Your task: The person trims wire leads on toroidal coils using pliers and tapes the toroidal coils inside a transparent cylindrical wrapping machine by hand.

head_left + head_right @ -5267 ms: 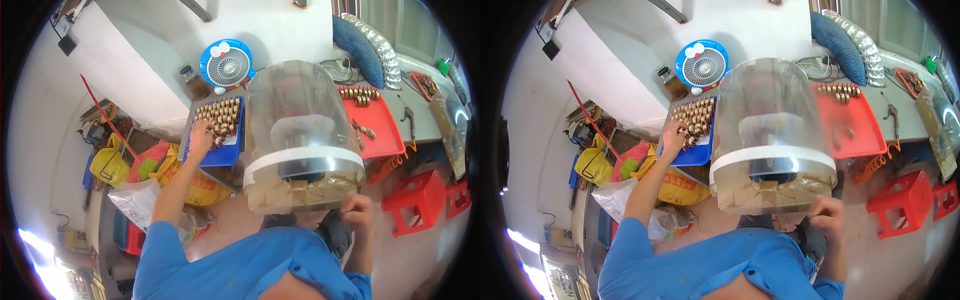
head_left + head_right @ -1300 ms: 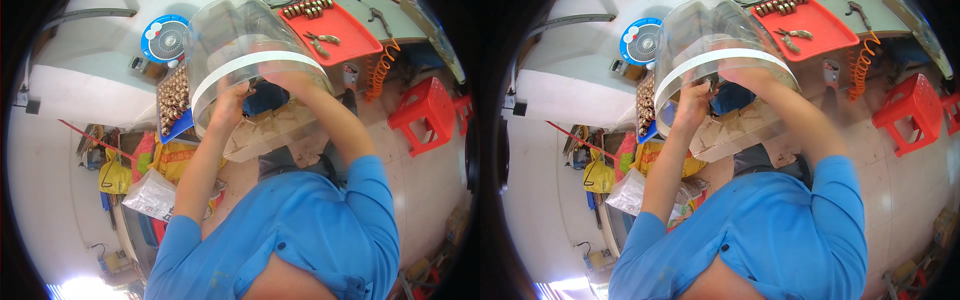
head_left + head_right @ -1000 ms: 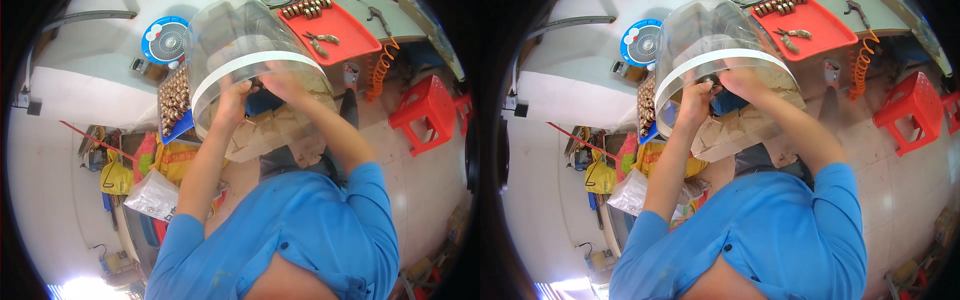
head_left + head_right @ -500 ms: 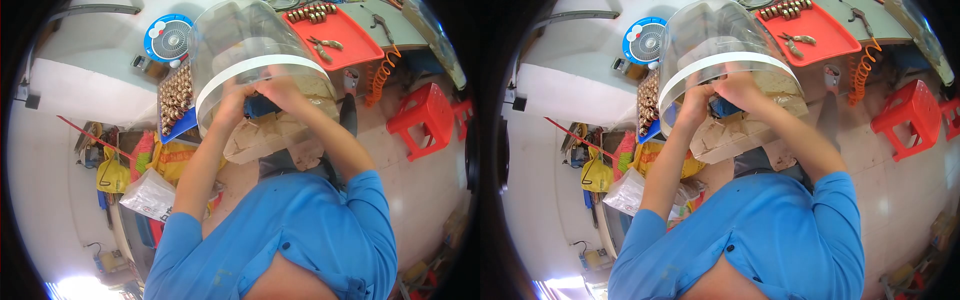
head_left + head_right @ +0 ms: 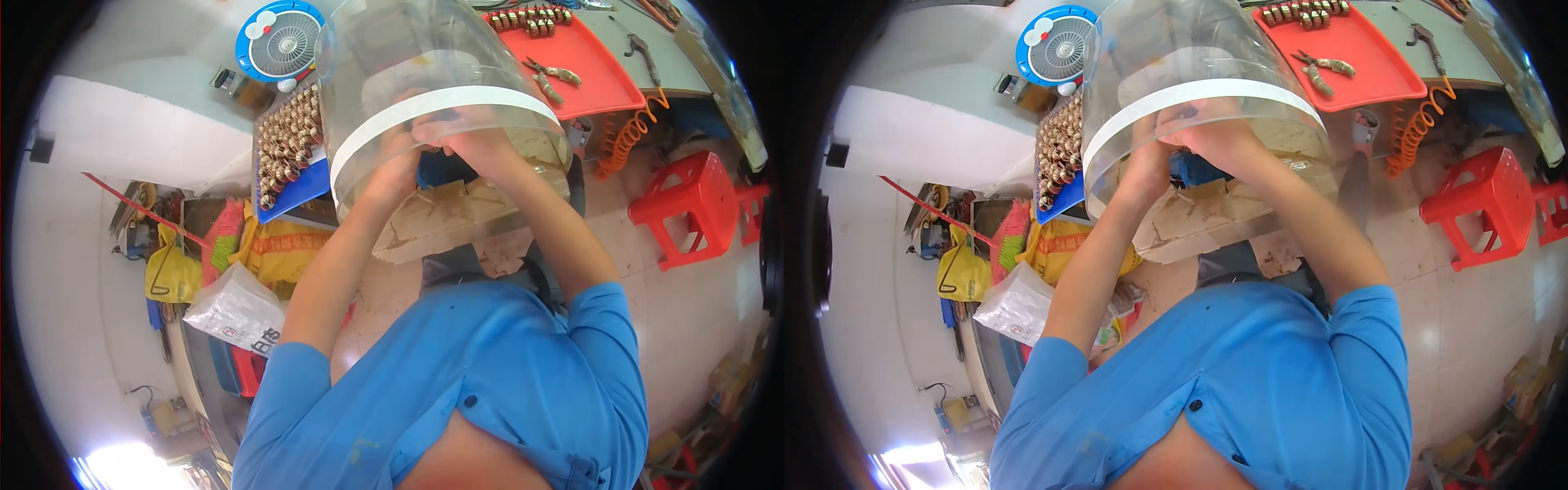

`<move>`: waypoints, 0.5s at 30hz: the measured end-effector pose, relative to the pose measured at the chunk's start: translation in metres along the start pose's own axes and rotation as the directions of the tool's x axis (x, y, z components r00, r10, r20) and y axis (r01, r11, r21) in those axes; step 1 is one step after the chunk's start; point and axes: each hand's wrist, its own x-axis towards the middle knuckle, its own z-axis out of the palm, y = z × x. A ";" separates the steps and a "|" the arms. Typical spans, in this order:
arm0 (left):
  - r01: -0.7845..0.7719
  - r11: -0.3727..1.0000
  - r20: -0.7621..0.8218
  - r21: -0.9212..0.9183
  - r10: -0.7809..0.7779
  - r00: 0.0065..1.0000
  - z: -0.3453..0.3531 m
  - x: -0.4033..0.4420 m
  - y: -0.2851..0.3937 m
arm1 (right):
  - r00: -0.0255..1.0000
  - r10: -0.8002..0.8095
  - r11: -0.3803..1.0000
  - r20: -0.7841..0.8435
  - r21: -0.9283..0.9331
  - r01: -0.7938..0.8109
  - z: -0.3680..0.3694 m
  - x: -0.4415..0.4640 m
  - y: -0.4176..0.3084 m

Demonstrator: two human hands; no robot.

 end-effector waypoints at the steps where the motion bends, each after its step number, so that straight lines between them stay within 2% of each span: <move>1: -0.012 0.999 0.018 0.032 0.012 1.000 0.001 -0.001 0.001 | 1.000 -0.013 1.000 -0.009 0.024 0.013 0.002 0.001 0.000; 2: -0.025 0.998 0.037 0.063 0.023 0.999 0.002 -0.002 0.002 | 0.999 0.008 0.999 -0.031 0.034 -0.007 0.004 0.003 0.001; 4: -0.003 1.000 0.037 0.012 0.003 0.999 0.001 -0.001 0.003 | 0.995 0.053 0.997 -0.079 0.057 -0.048 0.007 0.004 0.004; 7: -0.033 0.999 -0.033 0.007 0.033 0.999 0.006 -0.005 0.007 | 0.999 -0.042 0.995 -0.032 0.090 0.045 0.002 -0.005 0.010; 10: -0.041 0.999 -0.074 -0.012 0.040 0.996 0.005 -0.001 0.001 | 0.997 0.063 0.945 -0.039 0.325 -0.047 -0.009 -0.009 0.030; 13: -0.004 0.999 -0.085 -0.041 0.001 0.996 0.004 -0.006 -0.004 | 0.986 0.136 0.865 -0.095 0.497 -0.072 -0.011 -0.004 0.037; 15: 0.028 0.999 -0.135 -0.039 -0.033 0.990 0.003 -0.005 -0.005 | 0.992 0.101 0.879 -0.076 0.473 -0.053 -0.015 0.004 0.045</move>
